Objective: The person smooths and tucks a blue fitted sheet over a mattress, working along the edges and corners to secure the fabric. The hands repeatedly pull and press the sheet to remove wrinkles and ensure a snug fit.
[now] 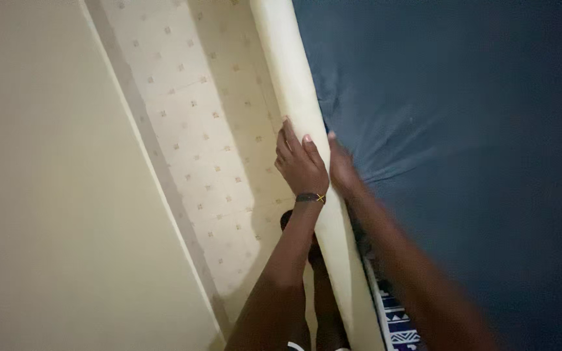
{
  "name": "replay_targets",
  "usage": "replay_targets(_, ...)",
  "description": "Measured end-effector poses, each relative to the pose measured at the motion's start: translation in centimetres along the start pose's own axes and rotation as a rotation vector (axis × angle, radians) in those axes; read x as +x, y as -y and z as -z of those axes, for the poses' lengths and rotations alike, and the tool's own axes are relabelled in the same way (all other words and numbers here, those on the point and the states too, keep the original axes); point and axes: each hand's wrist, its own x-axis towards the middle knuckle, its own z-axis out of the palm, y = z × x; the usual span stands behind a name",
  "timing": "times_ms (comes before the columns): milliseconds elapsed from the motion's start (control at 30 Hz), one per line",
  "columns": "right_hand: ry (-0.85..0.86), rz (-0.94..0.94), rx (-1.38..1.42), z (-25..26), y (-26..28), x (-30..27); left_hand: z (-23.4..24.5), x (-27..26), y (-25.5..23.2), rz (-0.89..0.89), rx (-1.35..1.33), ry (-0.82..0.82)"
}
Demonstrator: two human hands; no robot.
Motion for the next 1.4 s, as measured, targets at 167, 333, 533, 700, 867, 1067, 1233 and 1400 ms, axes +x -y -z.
replay_targets(167, -0.284, 0.452, -0.527, -0.6, -2.6, -7.8, 0.1, -0.2, -0.6, 0.003, 0.046, -0.012)
replay_targets(333, -0.257, 0.502, -0.524, -0.3, -4.1, -11.5, -0.4, -0.1, -0.4, 0.004, 0.025, -0.029)
replay_targets(533, -0.018, 0.164, -0.756, 1.8, -1.1, -5.5, -0.8, 0.2, -0.1, 0.002, 0.003, -0.035)
replay_targets(700, -0.168, -0.047, -0.793, 0.0, 1.0, -8.1, -0.3, -0.1, 0.0, -0.029, 0.055, -0.058)
replay_targets(867, -0.301, 0.492, -1.144, 1.3, 2.8, -11.1, 0.0, -0.7, 0.0, 0.015, -0.006, -0.021)
replay_targets(1067, -0.216, 0.739, -1.516, 4.5, 6.8, -2.4, 0.4, 0.2, -0.5, -0.022, -0.015, -0.053)
replay_targets(1233, 0.002, 0.692, -1.814, 6.6, 7.0, 0.0, 0.4, -0.2, -0.6, -0.004, -0.032, -0.039)
replay_targets(1400, 0.072, 0.657, -2.018, 6.4, 8.1, 0.7, 0.3, 0.1, -0.9, 0.02, 0.011, 0.003)
